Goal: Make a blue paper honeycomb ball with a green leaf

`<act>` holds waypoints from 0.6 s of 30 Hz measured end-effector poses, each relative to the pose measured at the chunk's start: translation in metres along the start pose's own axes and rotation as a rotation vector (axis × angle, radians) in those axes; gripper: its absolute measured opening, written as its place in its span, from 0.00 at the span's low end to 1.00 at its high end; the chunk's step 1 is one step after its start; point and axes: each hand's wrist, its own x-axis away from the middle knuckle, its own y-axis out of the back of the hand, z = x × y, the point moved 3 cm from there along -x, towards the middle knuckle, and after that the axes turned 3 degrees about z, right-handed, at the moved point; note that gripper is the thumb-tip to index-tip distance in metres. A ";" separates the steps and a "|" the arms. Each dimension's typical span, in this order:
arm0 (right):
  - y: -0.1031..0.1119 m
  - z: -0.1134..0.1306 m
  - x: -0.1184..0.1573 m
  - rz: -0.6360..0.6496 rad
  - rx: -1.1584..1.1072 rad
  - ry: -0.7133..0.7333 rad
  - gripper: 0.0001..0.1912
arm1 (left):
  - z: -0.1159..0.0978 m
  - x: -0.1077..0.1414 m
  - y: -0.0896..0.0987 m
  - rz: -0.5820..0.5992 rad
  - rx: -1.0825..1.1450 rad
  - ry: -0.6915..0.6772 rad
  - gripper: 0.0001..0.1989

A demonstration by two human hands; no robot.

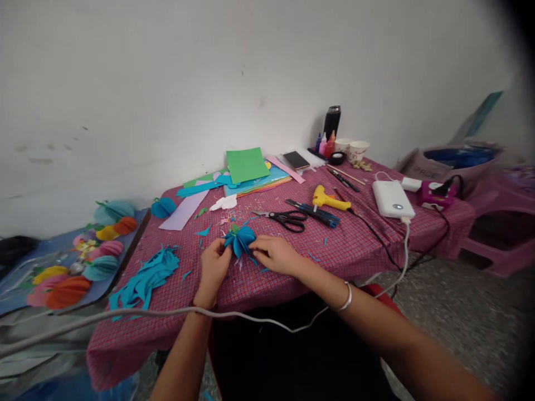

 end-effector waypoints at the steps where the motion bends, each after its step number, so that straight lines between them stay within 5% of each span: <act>1: 0.000 0.001 0.000 0.015 0.004 0.006 0.11 | -0.001 0.000 -0.001 -0.003 0.001 -0.005 0.17; 5: 0.000 0.002 -0.001 0.054 0.023 0.000 0.11 | -0.008 0.001 -0.001 -0.061 0.009 -0.033 0.14; 13: -0.004 -0.003 -0.005 0.020 0.066 -0.143 0.04 | -0.037 0.017 0.015 -0.357 -0.072 -0.182 0.11; 18: -0.005 -0.006 -0.006 0.005 0.073 -0.198 0.05 | -0.045 0.022 0.007 -0.198 -0.185 -0.266 0.11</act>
